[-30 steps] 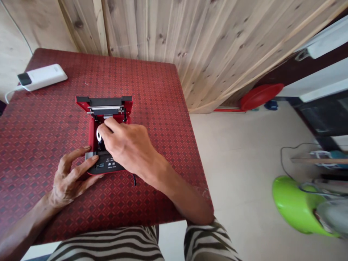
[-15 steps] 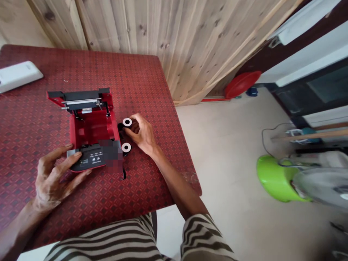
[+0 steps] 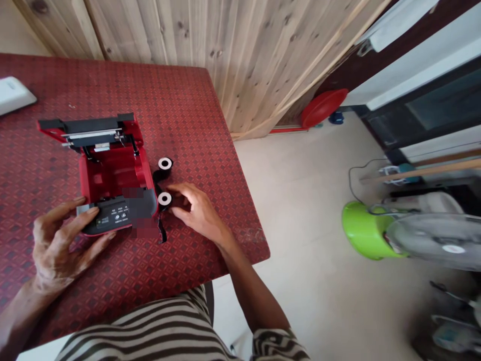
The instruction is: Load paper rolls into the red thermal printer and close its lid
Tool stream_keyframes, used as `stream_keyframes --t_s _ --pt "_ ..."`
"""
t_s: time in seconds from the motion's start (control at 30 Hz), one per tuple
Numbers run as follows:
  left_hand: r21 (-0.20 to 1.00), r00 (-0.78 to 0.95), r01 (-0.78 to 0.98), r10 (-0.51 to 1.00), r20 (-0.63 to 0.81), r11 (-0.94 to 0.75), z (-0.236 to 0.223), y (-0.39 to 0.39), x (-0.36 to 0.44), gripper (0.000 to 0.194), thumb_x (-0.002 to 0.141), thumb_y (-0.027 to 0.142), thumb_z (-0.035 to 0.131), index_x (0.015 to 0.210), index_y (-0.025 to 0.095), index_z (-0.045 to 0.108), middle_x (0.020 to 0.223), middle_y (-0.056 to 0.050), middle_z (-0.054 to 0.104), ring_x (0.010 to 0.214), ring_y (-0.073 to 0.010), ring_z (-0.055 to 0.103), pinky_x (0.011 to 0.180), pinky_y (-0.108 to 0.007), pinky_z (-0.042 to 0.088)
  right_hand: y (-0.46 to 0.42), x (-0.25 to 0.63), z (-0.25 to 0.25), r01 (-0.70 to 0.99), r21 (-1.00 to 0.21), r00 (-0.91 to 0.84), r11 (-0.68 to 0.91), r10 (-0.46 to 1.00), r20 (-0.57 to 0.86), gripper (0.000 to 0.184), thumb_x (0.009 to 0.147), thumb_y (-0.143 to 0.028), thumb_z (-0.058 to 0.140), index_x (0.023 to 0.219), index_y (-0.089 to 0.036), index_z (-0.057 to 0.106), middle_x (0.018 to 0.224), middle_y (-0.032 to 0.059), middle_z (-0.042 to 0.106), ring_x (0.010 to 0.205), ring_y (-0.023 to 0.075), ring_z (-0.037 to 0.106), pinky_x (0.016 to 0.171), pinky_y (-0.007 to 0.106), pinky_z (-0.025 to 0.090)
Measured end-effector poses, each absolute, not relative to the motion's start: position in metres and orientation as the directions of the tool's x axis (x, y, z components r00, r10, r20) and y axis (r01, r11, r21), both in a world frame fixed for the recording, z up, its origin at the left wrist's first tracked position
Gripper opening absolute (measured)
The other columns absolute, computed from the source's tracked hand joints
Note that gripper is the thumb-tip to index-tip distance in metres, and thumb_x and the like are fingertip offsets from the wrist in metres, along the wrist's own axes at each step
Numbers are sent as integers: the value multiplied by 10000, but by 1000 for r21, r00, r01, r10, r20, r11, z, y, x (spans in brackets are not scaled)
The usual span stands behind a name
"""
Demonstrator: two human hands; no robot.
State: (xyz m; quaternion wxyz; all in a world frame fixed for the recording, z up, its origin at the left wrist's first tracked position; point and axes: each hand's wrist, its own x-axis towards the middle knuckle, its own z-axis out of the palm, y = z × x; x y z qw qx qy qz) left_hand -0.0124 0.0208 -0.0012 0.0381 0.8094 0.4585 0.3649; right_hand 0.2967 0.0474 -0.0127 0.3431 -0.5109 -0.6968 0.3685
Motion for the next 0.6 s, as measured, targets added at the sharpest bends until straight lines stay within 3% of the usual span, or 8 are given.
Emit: stream_keyframes --t_s 0.17,0.27,0.4,0.47,0.6 --pt "373 332 695 734 592 -615 -4 24 -15 700 878 261 833 1496 384 530 1534 -35 549 1277 -285 659 1013 -445 659 45 290 -6 496 -819 -205 289 955 212 225 917 -113 666 1104 -222 727 1078 46 782 1002 203 716 916 397 573" --pt "327 372 677 690 621 -660 -6 26 -16 777 830 256 875 1519 335 525 1509 -96 562 1220 -279 679 930 -405 666 48 295 27 530 -759 -223 379 925 306 311 927 -104 681 1200 -248 712 1156 47 771 1071 217 715 967 420 573" --pt "310 381 679 681 625 -665 -5 24 -16 806 819 233 878 1534 288 513 1498 -149 562 1223 -284 667 891 -379 653 65 277 76 586 -560 -383 585 810 444 400 981 -112 659 1366 -215 635 1290 88 739 1184 245 675 1056 473 545" --pt "314 382 687 692 612 -656 -5 23 -16 809 832 219 861 1548 287 492 1490 -165 565 1245 -298 657 926 -406 645 78 256 87 627 -448 -497 638 770 401 344 997 -102 637 1333 -179 644 1265 99 741 1176 253 665 1057 474 548" --pt "311 394 698 708 586 -646 -7 21 -17 786 866 244 830 1557 322 463 1474 -169 574 1234 -303 668 958 -457 638 102 212 90 727 -228 -647 648 757 89 204 1021 -52 553 1128 -121 713 1089 117 759 1089 260 683 965 420 572"
